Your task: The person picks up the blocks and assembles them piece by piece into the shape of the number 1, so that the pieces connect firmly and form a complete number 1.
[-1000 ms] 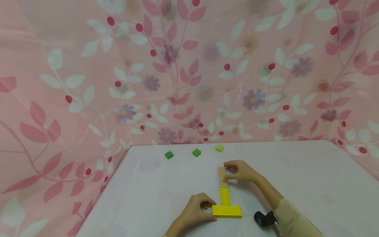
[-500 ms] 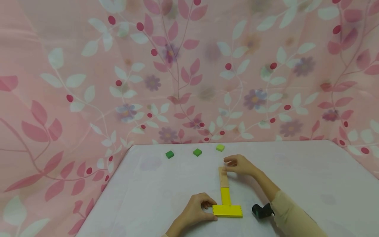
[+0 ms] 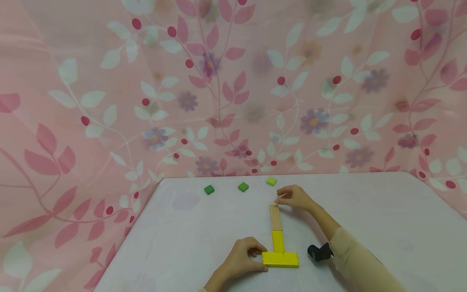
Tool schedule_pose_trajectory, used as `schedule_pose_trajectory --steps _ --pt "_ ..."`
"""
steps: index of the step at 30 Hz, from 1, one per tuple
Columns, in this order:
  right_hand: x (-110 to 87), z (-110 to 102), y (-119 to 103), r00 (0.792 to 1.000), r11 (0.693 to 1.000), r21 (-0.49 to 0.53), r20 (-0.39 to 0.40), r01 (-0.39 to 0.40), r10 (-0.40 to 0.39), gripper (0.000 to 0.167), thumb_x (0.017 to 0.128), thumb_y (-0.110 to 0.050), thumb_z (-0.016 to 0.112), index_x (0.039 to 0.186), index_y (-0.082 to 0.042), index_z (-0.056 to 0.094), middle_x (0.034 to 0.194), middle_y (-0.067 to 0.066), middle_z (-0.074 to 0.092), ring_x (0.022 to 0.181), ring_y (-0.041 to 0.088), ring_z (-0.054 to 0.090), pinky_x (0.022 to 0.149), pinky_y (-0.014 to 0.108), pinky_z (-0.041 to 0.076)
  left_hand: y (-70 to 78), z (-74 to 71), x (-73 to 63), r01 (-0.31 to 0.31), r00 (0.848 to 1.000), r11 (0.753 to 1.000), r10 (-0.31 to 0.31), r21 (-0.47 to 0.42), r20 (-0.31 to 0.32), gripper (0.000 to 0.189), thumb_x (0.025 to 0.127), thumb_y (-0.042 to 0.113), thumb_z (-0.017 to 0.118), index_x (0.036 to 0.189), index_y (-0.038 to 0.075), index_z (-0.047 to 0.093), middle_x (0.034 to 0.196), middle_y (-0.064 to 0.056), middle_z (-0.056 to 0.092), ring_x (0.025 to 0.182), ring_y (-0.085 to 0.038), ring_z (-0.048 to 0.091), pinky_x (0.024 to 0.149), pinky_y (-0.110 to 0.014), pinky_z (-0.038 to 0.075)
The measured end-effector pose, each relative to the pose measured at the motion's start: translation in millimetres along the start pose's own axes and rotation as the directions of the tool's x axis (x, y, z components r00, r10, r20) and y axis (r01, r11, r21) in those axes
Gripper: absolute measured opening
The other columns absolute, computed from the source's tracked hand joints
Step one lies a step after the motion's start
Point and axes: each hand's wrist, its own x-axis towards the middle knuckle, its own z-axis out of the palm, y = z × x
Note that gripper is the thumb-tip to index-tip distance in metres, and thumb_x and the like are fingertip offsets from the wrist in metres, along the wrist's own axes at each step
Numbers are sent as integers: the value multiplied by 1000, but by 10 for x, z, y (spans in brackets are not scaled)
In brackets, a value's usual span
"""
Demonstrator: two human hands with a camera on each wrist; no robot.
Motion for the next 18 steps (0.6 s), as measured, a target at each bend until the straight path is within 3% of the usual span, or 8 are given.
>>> schedule_pose_trajectory --steps 18 --pt "251 86 -9 990 999 -20 -136 -28 25 33 79 -12 74 102 10 65 98 23 66 88 35 62 79 43 52 -12 -2 9 -11 1000 1000 11 10 -1 31 67 16 85 95 7 72 82 11 61 72 2 51 67 -17 48"
